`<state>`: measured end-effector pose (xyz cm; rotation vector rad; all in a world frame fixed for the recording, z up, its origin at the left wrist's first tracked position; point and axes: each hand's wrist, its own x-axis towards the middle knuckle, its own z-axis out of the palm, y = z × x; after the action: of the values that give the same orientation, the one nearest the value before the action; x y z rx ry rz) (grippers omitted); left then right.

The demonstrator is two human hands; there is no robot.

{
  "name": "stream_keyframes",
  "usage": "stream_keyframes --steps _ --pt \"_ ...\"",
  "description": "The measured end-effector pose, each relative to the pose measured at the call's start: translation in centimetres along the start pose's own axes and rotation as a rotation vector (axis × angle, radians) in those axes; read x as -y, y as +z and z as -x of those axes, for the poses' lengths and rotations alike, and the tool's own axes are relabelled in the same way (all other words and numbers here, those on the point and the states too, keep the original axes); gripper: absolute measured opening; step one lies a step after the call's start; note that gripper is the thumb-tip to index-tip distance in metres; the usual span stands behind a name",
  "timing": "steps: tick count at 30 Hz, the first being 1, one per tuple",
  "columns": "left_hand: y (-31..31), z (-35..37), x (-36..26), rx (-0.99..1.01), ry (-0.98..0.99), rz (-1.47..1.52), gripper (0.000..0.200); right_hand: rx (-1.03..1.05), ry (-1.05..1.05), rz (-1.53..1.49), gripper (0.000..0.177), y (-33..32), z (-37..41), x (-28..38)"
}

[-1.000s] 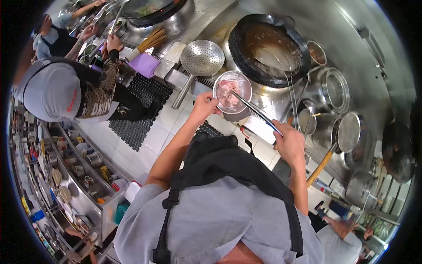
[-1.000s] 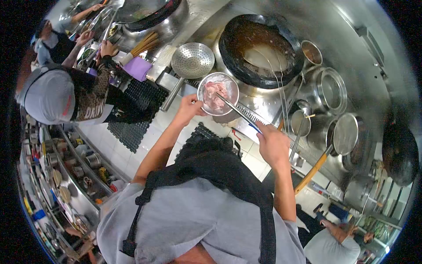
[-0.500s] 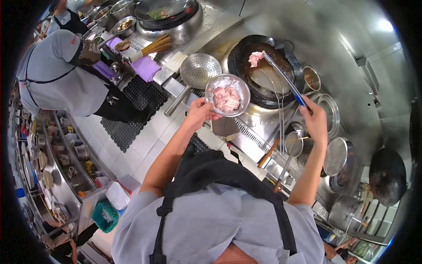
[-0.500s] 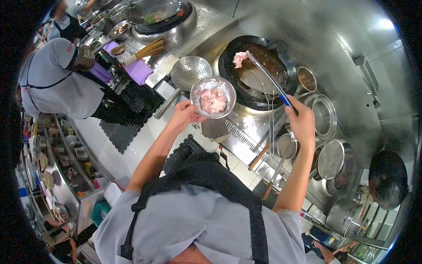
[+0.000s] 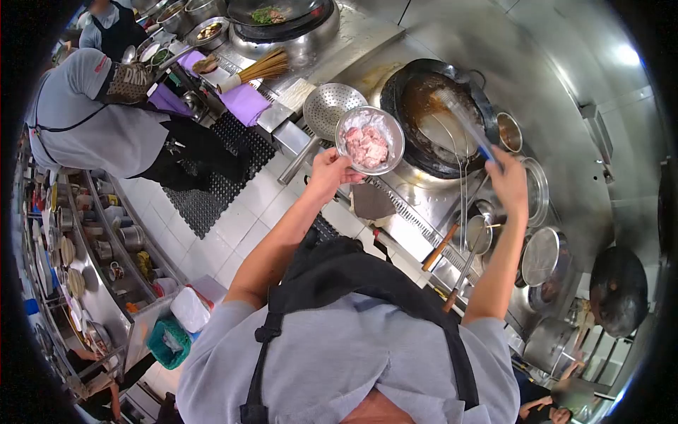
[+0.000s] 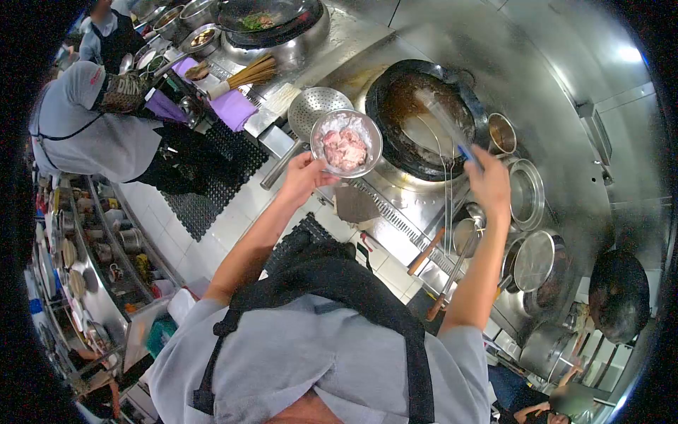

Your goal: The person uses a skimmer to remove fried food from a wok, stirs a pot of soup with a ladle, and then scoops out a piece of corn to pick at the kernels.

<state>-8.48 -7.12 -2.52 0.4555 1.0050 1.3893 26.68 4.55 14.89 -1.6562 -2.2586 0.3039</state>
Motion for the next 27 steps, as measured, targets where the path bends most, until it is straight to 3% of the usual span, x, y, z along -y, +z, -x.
stream_keyframes --steps 3,5,8,13,27 --pt "0.3 -1.2 -0.5 0.022 0.096 -0.121 0.014 0.181 -0.13 0.045 0.044 -1.5 5.1 5.6" --pt "0.6 -1.9 -1.3 0.073 0.121 -0.229 0.014 0.277 -0.097 0.155 0.043 -0.8 6.7 8.6" --pt "1.3 -3.2 -1.4 0.128 0.193 -0.301 0.013 0.217 -0.097 0.232 0.039 1.0 7.5 8.5" --pt "3.1 -3.4 -3.0 0.065 0.059 -0.048 0.013 0.091 -0.046 0.281 0.035 -1.0 8.9 8.9" --pt "5.0 -4.1 -2.2 0.107 -0.034 0.007 0.018 -0.077 0.122 -0.145 0.034 -3.5 5.4 2.2"
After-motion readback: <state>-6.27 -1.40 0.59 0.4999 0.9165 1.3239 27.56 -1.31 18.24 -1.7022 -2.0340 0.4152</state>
